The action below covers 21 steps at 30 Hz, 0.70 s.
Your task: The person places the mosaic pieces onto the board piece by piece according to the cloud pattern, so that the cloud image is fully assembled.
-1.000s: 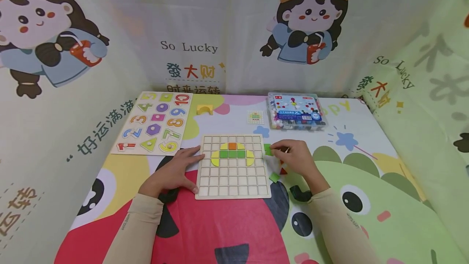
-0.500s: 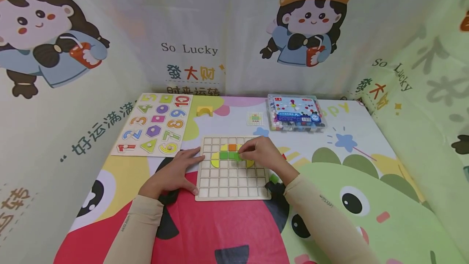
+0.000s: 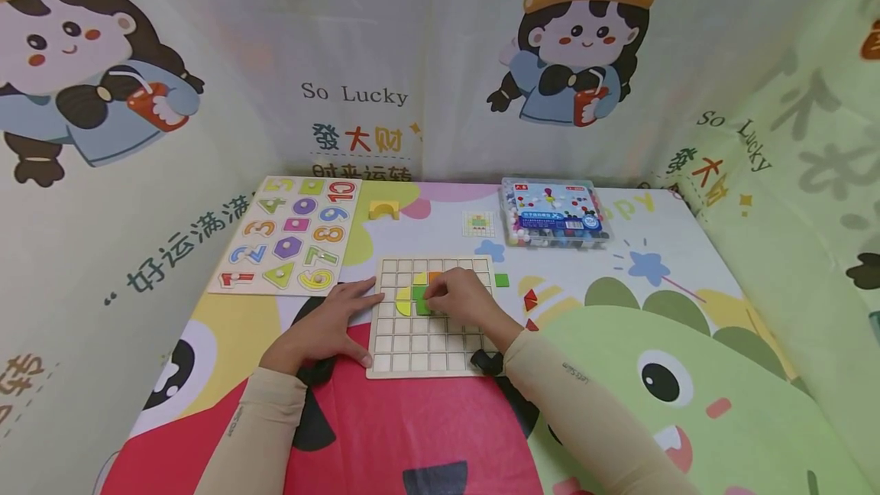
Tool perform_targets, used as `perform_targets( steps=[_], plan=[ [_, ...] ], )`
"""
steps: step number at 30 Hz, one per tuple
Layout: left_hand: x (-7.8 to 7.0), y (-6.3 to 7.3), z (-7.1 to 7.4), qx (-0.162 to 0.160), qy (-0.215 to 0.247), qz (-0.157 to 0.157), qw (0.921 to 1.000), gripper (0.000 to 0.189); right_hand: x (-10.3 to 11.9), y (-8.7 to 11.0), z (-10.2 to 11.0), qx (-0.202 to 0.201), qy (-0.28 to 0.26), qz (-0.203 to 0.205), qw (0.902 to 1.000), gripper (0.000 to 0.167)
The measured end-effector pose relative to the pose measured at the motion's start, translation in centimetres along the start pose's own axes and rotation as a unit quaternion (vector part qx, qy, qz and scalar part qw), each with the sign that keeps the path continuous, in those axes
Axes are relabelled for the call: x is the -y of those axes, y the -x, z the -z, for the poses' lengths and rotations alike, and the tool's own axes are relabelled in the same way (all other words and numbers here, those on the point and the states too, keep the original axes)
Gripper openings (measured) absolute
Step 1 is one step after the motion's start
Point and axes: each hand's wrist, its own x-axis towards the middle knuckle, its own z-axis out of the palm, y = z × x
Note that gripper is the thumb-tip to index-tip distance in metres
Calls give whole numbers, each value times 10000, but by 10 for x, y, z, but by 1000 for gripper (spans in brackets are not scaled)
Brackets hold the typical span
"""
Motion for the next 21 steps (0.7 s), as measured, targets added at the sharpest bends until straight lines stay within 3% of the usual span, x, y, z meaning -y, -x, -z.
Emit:
perform_targets(
  steps=[9,21],
  plan=[
    [0,-1,-1,-51,-47,-76,9999,111,6,0,-8,-125,588,104,9981,4],
    [-1,0,-1,-81,-82,-136,9998,110,10,-2,-12,-84,656,-16,9978,6]
  ],
)
